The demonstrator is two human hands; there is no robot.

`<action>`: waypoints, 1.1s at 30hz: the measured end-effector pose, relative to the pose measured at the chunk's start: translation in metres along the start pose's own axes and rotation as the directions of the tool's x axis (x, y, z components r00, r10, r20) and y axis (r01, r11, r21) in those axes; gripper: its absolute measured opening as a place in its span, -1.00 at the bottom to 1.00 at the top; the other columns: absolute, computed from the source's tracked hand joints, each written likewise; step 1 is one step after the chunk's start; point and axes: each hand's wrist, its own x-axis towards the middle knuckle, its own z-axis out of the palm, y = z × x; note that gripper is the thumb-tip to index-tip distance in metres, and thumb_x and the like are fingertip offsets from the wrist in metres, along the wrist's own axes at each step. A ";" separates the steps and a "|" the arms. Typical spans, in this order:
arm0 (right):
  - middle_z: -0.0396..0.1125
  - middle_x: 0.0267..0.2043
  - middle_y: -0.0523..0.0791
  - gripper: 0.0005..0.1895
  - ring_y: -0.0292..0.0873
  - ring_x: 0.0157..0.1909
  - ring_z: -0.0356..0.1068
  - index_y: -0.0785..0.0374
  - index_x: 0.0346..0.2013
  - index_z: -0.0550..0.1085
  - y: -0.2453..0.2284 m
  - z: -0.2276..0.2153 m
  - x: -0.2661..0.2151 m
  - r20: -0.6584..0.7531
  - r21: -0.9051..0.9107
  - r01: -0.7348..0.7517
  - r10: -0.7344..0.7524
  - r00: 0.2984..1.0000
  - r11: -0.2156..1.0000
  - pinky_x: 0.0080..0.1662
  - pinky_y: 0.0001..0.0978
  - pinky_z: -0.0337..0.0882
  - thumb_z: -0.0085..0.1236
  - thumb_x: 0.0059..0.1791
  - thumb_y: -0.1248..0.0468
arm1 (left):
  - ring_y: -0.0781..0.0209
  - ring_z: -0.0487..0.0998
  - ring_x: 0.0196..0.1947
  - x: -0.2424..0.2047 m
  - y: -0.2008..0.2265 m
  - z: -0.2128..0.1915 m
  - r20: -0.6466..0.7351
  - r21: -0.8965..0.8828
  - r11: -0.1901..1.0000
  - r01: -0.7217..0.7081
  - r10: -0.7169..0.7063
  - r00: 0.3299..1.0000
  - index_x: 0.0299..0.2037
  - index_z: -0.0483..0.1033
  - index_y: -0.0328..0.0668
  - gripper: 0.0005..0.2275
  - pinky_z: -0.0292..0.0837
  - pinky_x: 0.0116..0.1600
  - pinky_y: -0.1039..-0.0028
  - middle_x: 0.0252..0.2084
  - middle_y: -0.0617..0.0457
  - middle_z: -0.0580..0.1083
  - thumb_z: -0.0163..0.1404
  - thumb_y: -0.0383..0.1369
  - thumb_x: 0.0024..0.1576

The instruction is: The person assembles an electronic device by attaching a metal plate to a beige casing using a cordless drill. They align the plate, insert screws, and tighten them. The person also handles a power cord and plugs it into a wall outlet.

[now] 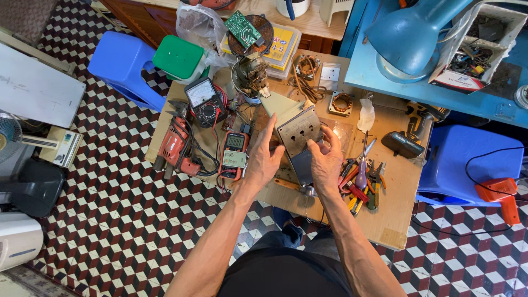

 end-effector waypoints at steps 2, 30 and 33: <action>0.45 -0.15 -0.11 -0.48 -0.35 -0.18 0.41 0.21 0.29 0.30 0.000 0.000 -0.002 0.004 0.020 -0.001 0.001 1.000 1.000 -0.19 -0.55 0.40 0.15 0.03 0.37 | -0.16 0.32 0.39 0.000 0.002 -0.001 -0.013 -0.011 1.000 -0.022 0.022 1.000 0.53 -0.03 -0.01 -0.31 0.31 0.37 0.20 0.42 -0.23 0.26 0.01 -0.51 0.18; 0.38 0.16 -0.08 -0.51 -0.16 -0.04 0.43 0.20 0.24 0.42 -0.018 0.015 -0.011 -0.057 -0.507 0.098 -0.146 0.988 0.857 -0.07 -0.36 0.50 0.20 0.01 0.28 | 0.00 0.58 0.08 0.035 0.019 0.002 -0.124 0.333 0.921 -0.201 0.254 0.959 0.11 0.61 0.02 -0.73 0.51 0.12 0.32 0.14 -0.04 0.56 0.12 -0.31 0.21; 0.35 0.19 -0.07 -0.54 -0.18 0.03 0.42 0.21 0.24 0.42 -0.012 0.011 -0.010 -0.023 -0.413 0.151 -0.176 0.984 0.898 -0.06 -0.39 0.51 0.15 0.03 0.27 | 0.00 0.58 0.08 0.035 0.016 0.000 -0.123 0.322 0.924 -0.206 0.256 0.959 0.11 0.61 0.01 -0.74 0.52 0.12 0.33 0.14 -0.04 0.56 0.13 -0.30 0.21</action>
